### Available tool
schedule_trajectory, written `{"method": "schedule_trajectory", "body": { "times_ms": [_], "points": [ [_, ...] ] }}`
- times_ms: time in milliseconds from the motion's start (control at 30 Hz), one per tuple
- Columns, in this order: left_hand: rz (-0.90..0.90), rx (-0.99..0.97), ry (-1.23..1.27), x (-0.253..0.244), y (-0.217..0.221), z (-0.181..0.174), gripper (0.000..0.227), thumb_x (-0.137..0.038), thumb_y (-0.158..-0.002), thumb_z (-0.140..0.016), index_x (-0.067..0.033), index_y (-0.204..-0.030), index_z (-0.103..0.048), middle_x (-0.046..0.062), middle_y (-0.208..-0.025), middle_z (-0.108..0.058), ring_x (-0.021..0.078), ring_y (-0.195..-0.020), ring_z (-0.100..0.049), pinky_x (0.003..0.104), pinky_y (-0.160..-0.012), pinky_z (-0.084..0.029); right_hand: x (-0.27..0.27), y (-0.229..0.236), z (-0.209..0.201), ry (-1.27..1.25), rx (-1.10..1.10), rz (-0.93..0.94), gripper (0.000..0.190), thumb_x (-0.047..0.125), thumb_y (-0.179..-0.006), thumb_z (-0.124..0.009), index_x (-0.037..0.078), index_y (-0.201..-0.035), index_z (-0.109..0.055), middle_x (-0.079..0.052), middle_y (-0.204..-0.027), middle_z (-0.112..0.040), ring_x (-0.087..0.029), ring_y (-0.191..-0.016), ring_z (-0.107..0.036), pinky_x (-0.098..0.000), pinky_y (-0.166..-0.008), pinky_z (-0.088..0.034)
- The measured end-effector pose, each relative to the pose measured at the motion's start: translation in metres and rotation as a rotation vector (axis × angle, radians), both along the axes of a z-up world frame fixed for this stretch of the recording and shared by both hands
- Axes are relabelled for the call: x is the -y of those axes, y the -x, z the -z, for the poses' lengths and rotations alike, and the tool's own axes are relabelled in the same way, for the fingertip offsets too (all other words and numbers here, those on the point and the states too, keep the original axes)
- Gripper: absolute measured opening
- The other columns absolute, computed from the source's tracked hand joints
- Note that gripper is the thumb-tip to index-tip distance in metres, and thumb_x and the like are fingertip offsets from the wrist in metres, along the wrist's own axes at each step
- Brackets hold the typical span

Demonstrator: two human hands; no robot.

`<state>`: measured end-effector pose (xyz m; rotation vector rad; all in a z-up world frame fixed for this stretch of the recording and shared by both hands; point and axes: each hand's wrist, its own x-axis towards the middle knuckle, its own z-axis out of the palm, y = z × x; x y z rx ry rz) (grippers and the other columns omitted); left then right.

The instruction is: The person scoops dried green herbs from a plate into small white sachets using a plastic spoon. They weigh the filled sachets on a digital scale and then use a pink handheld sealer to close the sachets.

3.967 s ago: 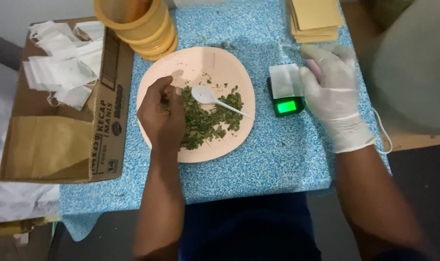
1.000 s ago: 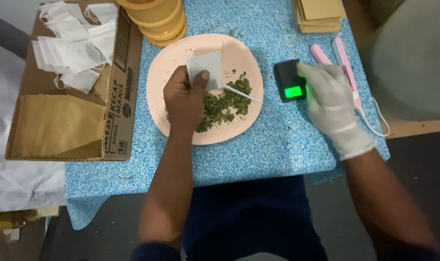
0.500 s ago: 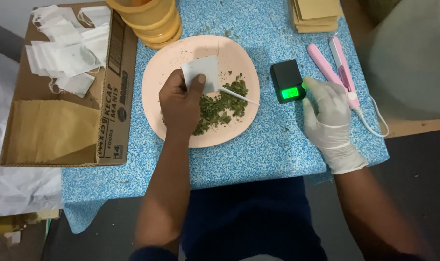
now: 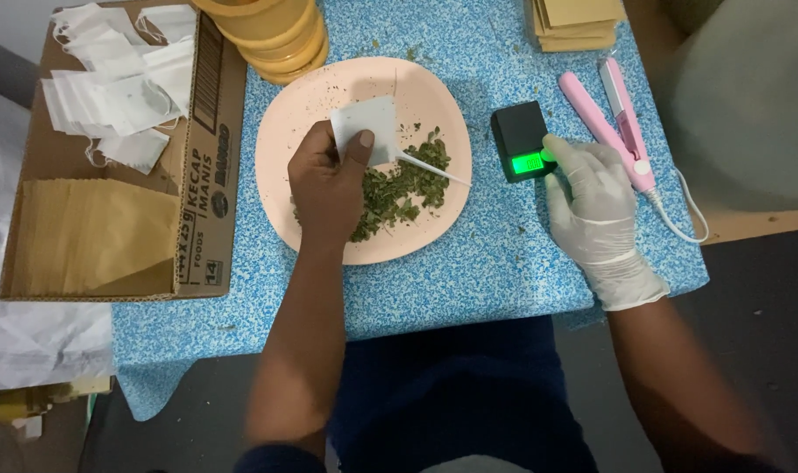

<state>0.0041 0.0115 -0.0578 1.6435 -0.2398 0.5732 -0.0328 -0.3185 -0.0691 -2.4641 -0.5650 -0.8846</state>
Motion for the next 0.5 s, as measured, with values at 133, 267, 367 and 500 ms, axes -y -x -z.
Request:
{"method": "schedule_trajectory", "body": {
  "times_ms": [133, 267, 367, 500],
  "points": [
    [-0.003, 0.013, -0.015, -0.004, -0.001, 0.007, 0.012, -0.017, -0.103, -0.065, -0.0068, -0.098, -0.068, 0.012, -0.083, -0.072, 0.0181, -0.082, -0.071, 0.038, -0.077, -0.055, 0.002, -0.002, 0.003, 0.025, -0.021, 0.027, 0.046, -0.003, -0.091, -0.072, 0.006, -0.136, -0.072, -0.013, -0.111, -0.072, -0.034, -0.115, -0.060, -0.0460, -0.098, -0.054],
    [0.000, 0.008, -0.026, -0.003, 0.001, 0.004, 0.013, -0.018, -0.103, -0.065, -0.0064, -0.098, -0.068, 0.011, -0.084, -0.072, 0.0173, -0.082, -0.071, 0.039, -0.076, -0.055, -0.001, 0.000, -0.004, -0.027, -0.012, -0.010, 0.044, -0.002, -0.092, -0.070, 0.004, -0.136, -0.072, -0.015, -0.112, -0.072, -0.034, -0.115, -0.060, -0.0458, -0.099, -0.053],
    [0.000, -0.005, -0.038, 0.001, 0.005, -0.003, 0.015, -0.020, -0.103, -0.066, -0.0061, -0.099, -0.068, 0.011, -0.084, -0.072, 0.0166, -0.083, -0.070, 0.038, -0.077, -0.055, -0.007, 0.003, -0.015, -0.116, 0.028, -0.057, 0.040, 0.000, -0.094, -0.069, 0.002, -0.134, -0.071, -0.015, -0.114, -0.072, -0.033, -0.112, -0.062, -0.0441, -0.101, -0.050],
    [0.048, -0.077, 0.049, 0.015, 0.015, -0.034, 0.017, -0.024, -0.101, -0.069, -0.0076, -0.097, -0.070, 0.006, -0.084, -0.072, 0.0088, -0.082, -0.062, 0.038, -0.076, -0.054, -0.031, 0.016, -0.052, -0.294, -0.021, -0.113, 0.036, -0.005, -0.097, -0.065, -0.003, -0.132, -0.067, -0.020, -0.114, -0.070, -0.038, -0.108, -0.064, -0.0472, -0.095, -0.052]
  ]
}}
